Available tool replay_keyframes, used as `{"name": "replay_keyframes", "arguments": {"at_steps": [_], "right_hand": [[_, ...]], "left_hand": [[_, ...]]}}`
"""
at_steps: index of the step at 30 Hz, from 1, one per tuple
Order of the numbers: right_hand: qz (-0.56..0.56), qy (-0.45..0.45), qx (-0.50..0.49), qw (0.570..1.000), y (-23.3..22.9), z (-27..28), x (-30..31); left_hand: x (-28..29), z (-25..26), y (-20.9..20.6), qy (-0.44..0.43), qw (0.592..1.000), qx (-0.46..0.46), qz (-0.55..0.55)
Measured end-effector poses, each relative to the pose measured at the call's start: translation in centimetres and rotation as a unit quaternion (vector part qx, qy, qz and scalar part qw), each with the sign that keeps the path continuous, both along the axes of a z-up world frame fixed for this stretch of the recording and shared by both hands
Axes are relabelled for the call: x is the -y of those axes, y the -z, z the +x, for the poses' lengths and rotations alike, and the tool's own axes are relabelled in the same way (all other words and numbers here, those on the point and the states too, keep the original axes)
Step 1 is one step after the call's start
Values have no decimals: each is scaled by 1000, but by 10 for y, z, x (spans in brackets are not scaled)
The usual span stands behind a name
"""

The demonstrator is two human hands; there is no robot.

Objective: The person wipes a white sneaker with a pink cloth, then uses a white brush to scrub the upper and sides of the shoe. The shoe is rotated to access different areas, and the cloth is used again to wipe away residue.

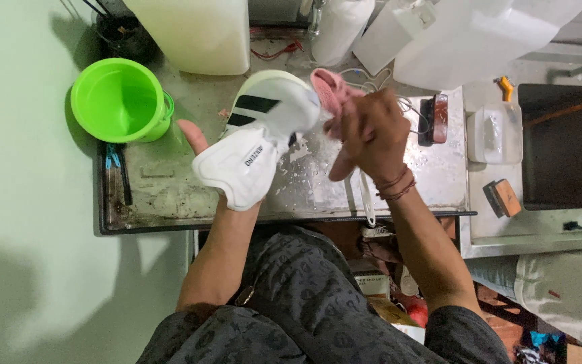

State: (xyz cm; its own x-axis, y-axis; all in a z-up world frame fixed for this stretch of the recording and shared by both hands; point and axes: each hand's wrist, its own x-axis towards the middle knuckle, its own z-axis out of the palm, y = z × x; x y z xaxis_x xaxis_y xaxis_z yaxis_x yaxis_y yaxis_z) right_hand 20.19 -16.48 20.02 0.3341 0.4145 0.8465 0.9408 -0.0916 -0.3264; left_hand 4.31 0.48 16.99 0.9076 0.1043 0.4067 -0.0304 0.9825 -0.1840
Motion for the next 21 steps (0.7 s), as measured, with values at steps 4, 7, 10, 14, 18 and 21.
{"name": "replay_keyframes", "arguments": {"at_steps": [4, 7, 10, 14, 18, 21], "right_hand": [[59, 13, 14, 998, -36, -9, -20], [88, 26, 37, 995, -44, -36, -51], [49, 151, 74, 984, -15, -45, -54], [35, 124, 12, 992, 74, -55, -41], [84, 42, -37, 995, 71, -49, -30], [145, 44, 17, 988, -6, -45, -26]], "left_hand": [[10, 10, -4, 5, 1000, 7, -1], [12, 16, -4, 6, 1000, 13, 1], [2, 23, -1, 5, 1000, 27, 4], [-5, 22, 0, 5, 999, 35, 0], [-12, 23, -1, 1, 999, 46, 1], [-7, 29, -5, -1, 999, 47, -2]]}}
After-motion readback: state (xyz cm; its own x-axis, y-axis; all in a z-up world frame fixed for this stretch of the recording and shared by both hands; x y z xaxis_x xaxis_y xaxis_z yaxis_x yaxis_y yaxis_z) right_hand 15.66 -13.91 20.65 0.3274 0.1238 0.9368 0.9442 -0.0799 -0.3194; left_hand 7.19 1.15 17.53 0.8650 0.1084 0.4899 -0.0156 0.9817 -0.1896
